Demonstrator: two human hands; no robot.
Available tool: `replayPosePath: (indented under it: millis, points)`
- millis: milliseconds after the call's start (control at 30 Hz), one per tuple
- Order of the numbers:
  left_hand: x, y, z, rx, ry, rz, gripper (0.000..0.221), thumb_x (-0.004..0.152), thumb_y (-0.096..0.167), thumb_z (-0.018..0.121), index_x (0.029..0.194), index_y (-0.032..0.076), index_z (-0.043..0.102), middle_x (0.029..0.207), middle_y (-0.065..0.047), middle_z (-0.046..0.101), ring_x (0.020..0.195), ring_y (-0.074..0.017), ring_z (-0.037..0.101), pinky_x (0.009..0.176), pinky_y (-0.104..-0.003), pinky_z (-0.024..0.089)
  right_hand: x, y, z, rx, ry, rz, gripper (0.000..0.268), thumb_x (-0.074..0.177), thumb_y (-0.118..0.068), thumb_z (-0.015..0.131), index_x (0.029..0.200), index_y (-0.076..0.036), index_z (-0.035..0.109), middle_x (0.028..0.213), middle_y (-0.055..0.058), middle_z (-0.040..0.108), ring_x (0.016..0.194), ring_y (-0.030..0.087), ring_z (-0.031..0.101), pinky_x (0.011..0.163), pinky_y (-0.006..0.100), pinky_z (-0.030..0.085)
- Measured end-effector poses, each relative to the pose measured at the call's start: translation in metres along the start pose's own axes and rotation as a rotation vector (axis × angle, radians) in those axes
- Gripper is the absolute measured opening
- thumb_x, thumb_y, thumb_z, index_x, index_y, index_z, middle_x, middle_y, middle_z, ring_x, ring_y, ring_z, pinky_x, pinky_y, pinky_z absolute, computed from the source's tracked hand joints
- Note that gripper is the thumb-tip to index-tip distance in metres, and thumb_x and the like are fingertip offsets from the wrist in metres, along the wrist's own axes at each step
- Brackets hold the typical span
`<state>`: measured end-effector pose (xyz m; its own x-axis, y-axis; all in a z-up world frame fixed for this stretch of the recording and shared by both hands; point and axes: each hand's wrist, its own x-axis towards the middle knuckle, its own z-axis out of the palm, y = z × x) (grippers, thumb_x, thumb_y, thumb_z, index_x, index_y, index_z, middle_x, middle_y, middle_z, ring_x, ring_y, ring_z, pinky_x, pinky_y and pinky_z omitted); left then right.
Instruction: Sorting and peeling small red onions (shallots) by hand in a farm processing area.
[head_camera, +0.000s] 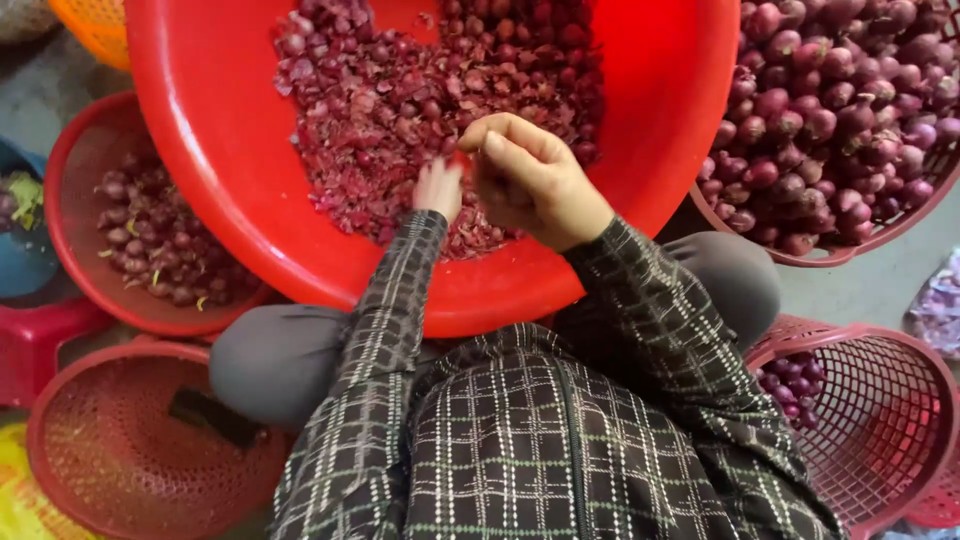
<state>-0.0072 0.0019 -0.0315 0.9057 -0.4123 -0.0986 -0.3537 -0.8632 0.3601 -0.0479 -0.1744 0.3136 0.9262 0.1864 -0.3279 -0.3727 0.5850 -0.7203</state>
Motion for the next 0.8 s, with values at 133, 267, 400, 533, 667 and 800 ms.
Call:
replayPosePath:
  millis: [133, 267, 400, 533, 667, 800]
  points:
    - [-0.006, -0.023, 0.067, 0.154, -0.310, -0.163, 0.029, 0.088, 0.023, 0.072, 0.116, 0.021, 0.065, 0.129, -0.015, 0.050, 0.125, -0.0454, 0.047, 0.078, -0.056, 0.062, 0.014, 0.004, -0.026, 0.093, 0.058, -0.094, 0.026, 0.105, -0.023, 0.057, 0.116, -0.001, 0.064, 0.050, 0.002, 0.020, 0.038, 0.014, 0.032, 0.037, 0.021, 0.026]
    - [0.006, -0.043, 0.089, 0.203, -0.449, -0.308, 0.049, 0.078, 0.038, 0.078, 0.121, 0.026, 0.058, 0.132, -0.008, 0.053, 0.126, -0.0382, 0.043, 0.078, -0.056, 0.061, 0.018, -0.014, -0.034, 0.187, 0.163, -0.013, 0.019, 0.096, -0.012, 0.064, 0.114, -0.009, 0.062, 0.100, 0.016, 0.069, 0.071, 0.019, 0.063, 0.051, 0.024, 0.045]
    - [0.019, 0.010, -0.016, -0.085, -0.451, -0.344, 0.031, 0.081, 0.040, 0.069, 0.105, 0.021, 0.061, 0.101, -0.004, 0.071, 0.111, -0.0336, 0.066, 0.088, -0.050, 0.059, 0.014, -0.009, -0.041, 0.114, 0.207, -0.090, 0.020, 0.100, -0.003, 0.060, 0.119, -0.001, 0.064, 0.079, 0.001, 0.048, 0.060, 0.013, 0.060, 0.043, 0.021, 0.040]
    - [0.032, 0.029, -0.006, -0.130, -0.292, -0.375, 0.041, 0.083, 0.060, 0.062, 0.100, 0.024, 0.069, 0.092, -0.009, 0.074, 0.105, -0.0348, 0.069, 0.089, -0.048, 0.057, 0.011, -0.018, -0.030, 0.076, 0.090, -0.196, 0.027, 0.106, -0.020, 0.054, 0.119, 0.002, 0.063, 0.075, 0.013, 0.055, 0.044, 0.014, 0.052, 0.033, 0.022, 0.035]
    - [0.051, 0.053, 0.002, -0.300, -0.251, -0.368, 0.037, 0.084, 0.048, 0.062, 0.105, 0.018, 0.068, 0.094, -0.010, 0.074, 0.107, -0.0334, 0.069, 0.094, -0.048, 0.055, 0.012, -0.014, -0.031, 0.118, 0.063, -0.130, 0.027, 0.106, -0.023, 0.051, 0.116, 0.000, 0.061, 0.070, 0.018, 0.058, 0.037, 0.018, 0.052, 0.029, 0.025, 0.037]
    - [0.049, 0.061, 0.015, -0.464, -0.210, -0.360, 0.034, 0.086, 0.035, 0.062, 0.109, 0.012, 0.068, 0.097, -0.012, 0.075, 0.110, -0.0320, 0.069, 0.099, -0.047, 0.053, 0.008, -0.017, -0.032, -0.040, 0.080, -0.078, 0.028, 0.098, -0.013, 0.053, 0.122, 0.000, 0.059, 0.077, 0.017, 0.067, 0.044, 0.015, 0.058, 0.033, 0.019, 0.035]
